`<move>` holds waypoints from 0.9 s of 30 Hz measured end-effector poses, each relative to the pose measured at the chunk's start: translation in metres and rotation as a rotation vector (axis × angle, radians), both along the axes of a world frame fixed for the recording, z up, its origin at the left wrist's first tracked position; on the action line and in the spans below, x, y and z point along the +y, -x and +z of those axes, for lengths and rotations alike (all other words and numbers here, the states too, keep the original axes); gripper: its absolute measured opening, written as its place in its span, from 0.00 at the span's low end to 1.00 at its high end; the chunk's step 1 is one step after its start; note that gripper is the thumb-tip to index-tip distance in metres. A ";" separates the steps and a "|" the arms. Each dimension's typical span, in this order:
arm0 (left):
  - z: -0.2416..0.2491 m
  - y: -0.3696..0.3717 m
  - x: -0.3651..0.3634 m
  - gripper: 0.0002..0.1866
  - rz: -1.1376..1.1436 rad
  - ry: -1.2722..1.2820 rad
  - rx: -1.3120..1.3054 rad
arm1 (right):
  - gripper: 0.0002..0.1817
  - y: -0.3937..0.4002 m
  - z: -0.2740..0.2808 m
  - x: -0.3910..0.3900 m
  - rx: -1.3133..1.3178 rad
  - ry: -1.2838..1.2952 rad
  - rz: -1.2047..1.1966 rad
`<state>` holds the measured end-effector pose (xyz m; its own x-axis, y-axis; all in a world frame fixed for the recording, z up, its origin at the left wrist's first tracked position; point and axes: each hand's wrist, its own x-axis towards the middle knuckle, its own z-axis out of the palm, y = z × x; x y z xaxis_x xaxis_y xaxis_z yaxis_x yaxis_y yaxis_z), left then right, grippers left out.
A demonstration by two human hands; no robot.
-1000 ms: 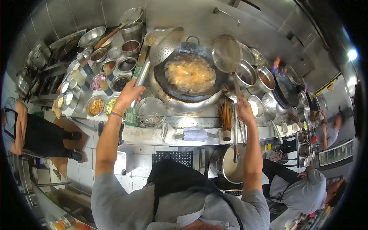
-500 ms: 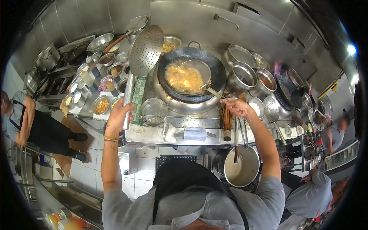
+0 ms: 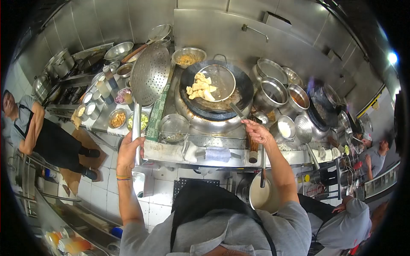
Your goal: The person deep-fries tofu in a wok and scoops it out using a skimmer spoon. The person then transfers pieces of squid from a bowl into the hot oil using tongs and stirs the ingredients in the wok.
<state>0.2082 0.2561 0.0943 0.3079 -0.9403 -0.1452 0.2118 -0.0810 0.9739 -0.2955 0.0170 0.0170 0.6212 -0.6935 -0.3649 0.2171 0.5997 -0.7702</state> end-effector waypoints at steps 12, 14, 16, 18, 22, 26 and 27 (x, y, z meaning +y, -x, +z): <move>-0.017 0.004 -0.019 0.11 0.004 -0.032 -0.050 | 0.18 -0.030 0.001 0.025 0.549 0.394 -0.224; -0.020 0.010 -0.033 0.11 -0.004 -0.013 -0.097 | 0.18 -0.048 -0.003 0.032 0.772 0.642 -0.253; -0.025 0.016 -0.053 0.12 0.001 0.010 -0.162 | 0.17 -0.048 -0.035 0.024 0.904 1.049 -0.402; -0.034 0.024 -0.080 0.13 -0.015 0.046 -0.243 | 0.17 -0.057 -0.032 0.033 0.976 1.140 -0.516; -0.061 0.029 -0.149 0.19 0.033 0.238 -0.910 | 0.17 -0.070 -0.013 0.048 1.004 1.092 -0.713; -0.044 0.069 -0.203 0.23 0.060 0.106 -1.238 | 0.18 -0.067 0.002 0.060 0.991 0.909 -0.774; -0.039 0.078 -0.218 0.23 0.024 0.053 -1.286 | 0.18 -0.065 0.009 0.065 1.009 0.850 -0.768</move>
<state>0.1297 0.0384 0.0548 0.2150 -0.9279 0.3046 -0.8760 -0.0454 0.4801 -0.2304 0.0816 0.0255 -0.2317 -0.9380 0.2578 -0.5502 -0.0922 -0.8299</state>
